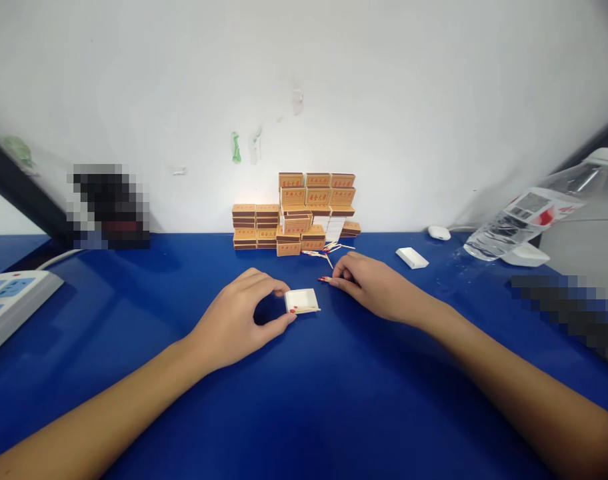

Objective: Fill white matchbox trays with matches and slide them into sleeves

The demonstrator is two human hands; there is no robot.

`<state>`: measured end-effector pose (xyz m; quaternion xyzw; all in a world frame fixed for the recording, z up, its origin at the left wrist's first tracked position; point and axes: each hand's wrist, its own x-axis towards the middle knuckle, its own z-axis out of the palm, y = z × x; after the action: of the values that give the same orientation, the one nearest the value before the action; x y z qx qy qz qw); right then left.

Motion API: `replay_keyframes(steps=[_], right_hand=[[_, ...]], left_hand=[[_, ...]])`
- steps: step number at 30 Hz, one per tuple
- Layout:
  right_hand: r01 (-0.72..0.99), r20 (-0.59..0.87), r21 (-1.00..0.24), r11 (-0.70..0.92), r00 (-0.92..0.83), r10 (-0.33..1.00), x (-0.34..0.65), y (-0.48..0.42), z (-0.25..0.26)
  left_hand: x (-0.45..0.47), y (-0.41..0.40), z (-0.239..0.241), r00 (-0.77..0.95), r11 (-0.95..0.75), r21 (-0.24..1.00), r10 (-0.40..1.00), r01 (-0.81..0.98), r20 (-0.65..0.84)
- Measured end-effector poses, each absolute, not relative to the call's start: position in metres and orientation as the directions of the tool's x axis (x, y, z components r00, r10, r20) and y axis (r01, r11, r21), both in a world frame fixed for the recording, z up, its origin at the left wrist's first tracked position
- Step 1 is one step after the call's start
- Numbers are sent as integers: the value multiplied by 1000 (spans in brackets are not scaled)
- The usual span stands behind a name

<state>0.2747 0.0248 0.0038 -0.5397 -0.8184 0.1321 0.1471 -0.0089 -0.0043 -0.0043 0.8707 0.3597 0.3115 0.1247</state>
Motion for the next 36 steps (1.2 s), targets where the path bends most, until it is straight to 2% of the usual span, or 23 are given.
replay_keyframes(steps=[7, 14, 21, 27, 36], right_hand=[[830, 67, -360, 426, -432, 899, 275, 21, 6], [737, 151, -436, 517, -506, 849, 257, 2, 18], [718, 190, -303, 627, -599, 778, 233, -12, 13], [702, 98, -415, 579, -598, 795, 250, -11, 30], [685, 61, -425, 592, -630, 774, 249, -8, 16]], left_hand=[[-9, -4, -3, 543, -711, 443, 703, 546, 460], [-9, -5, -4, 554, -715, 442, 699, 542, 451], [-7, -5, -4, 560, -722, 451, 692, 525, 455], [-9, -5, -3, 559, -706, 468, 708, 532, 432], [-10, -6, -3, 573, -717, 462, 696, 522, 433]])
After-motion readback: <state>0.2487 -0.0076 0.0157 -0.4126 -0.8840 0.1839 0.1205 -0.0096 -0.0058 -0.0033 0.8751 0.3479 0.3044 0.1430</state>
